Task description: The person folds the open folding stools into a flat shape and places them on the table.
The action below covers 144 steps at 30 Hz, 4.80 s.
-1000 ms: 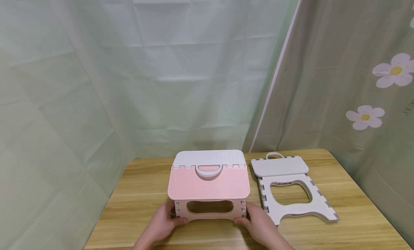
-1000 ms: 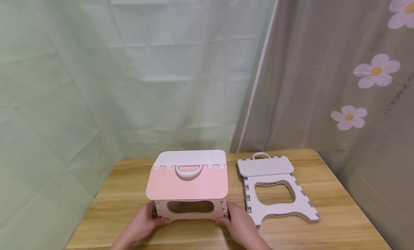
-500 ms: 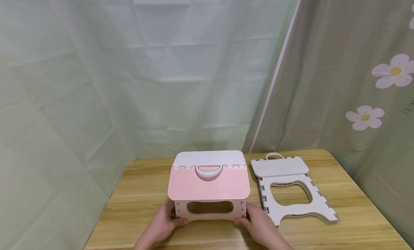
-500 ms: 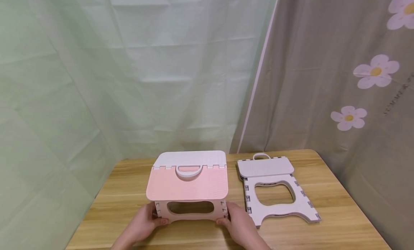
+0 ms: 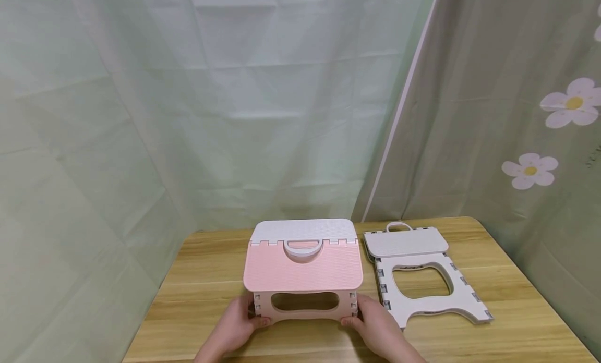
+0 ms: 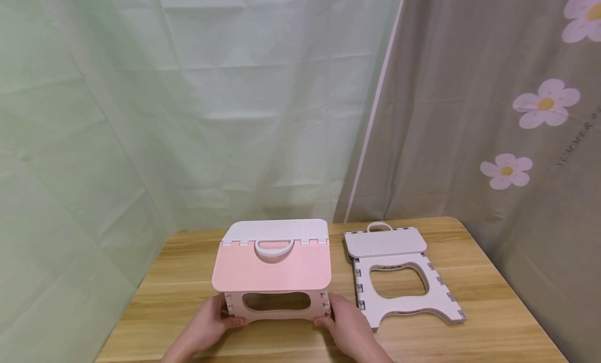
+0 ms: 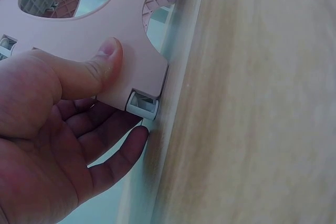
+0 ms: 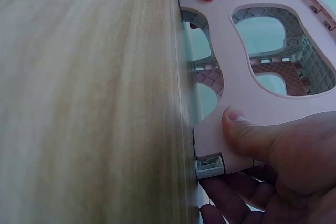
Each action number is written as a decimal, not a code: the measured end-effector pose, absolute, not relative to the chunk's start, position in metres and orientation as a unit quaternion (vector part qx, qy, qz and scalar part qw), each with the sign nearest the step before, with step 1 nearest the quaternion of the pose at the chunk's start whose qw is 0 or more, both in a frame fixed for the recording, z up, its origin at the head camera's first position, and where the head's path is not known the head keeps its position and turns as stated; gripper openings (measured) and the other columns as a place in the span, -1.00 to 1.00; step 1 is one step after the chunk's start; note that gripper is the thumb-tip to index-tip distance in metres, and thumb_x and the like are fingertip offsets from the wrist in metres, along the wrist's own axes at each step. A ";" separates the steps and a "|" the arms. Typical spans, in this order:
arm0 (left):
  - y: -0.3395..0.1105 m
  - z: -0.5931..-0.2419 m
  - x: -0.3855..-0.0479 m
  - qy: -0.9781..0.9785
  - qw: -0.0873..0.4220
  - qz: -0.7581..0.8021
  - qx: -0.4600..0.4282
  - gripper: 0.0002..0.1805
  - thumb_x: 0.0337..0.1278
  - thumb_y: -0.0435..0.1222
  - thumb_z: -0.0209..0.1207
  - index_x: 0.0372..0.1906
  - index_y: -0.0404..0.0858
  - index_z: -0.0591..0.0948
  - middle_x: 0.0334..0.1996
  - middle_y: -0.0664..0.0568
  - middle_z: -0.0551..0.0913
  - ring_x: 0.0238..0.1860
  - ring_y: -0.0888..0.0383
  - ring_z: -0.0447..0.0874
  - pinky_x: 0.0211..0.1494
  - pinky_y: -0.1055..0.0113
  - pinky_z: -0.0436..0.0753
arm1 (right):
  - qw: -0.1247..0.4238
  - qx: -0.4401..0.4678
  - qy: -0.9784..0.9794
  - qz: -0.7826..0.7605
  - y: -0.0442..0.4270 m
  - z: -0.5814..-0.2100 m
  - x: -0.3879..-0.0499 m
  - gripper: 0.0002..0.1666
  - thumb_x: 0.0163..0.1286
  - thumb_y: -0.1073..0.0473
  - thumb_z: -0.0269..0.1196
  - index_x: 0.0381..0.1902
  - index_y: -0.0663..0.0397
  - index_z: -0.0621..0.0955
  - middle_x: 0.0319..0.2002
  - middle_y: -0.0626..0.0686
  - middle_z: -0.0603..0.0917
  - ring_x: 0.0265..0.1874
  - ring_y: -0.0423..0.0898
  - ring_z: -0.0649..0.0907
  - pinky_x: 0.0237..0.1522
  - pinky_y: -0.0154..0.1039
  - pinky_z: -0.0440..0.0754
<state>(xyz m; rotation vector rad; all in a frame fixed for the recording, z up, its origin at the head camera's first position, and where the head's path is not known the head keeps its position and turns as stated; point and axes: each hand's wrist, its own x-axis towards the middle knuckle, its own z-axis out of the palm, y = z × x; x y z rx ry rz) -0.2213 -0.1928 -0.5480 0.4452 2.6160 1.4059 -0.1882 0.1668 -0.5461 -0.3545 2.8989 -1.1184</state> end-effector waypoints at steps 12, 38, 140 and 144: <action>-0.193 -0.548 -0.221 0.870 0.072 0.467 0.144 -0.54 0.12 -0.34 0.55 0.03 -0.44 0.62 -0.21 0.01 0.76 -0.22 0.19 0.74 -0.17 0.33 0.72 | 0.002 -0.113 0.929 -0.354 0.167 -0.546 -0.188 -0.54 0.30 -0.21 0.50 0.03 -0.16 0.70 -0.02 -0.10 0.77 0.02 0.01 0.75 0.00 0.08 0.71; -0.192 -0.553 -0.221 0.868 0.063 0.470 0.147 -0.53 0.11 -0.36 0.55 0.05 -0.40 0.59 -0.19 0.02 0.76 -0.21 0.23 0.72 -0.16 0.33 0.71 | 0.005 -0.110 0.930 -0.349 0.166 -0.548 -0.188 -0.57 0.30 -0.20 0.50 0.01 -0.17 0.70 -0.05 -0.13 0.77 -0.01 -0.02 0.74 -0.03 0.05 0.71; -0.189 -0.559 -0.221 0.859 0.062 0.484 0.156 -0.53 0.16 -0.39 0.52 0.09 -0.42 0.58 -0.18 0.01 0.74 -0.20 0.22 0.72 -0.15 0.33 0.71 | 0.016 -0.101 0.935 -0.341 0.167 -0.551 -0.188 -0.58 0.32 -0.20 0.49 -0.03 -0.13 0.68 -0.15 -0.18 0.73 -0.14 -0.15 0.70 -0.19 -0.06 0.67; -0.189 -0.560 -0.220 0.855 0.064 0.490 0.157 -0.54 0.17 -0.40 0.51 0.09 -0.42 0.58 -0.18 0.01 0.74 -0.19 0.21 0.71 -0.15 0.32 0.71 | 0.018 -0.098 0.935 -0.341 0.167 -0.551 -0.188 -0.58 0.33 -0.20 0.49 -0.04 -0.11 0.68 -0.17 -0.18 0.72 -0.17 -0.18 0.67 -0.21 -0.08 0.65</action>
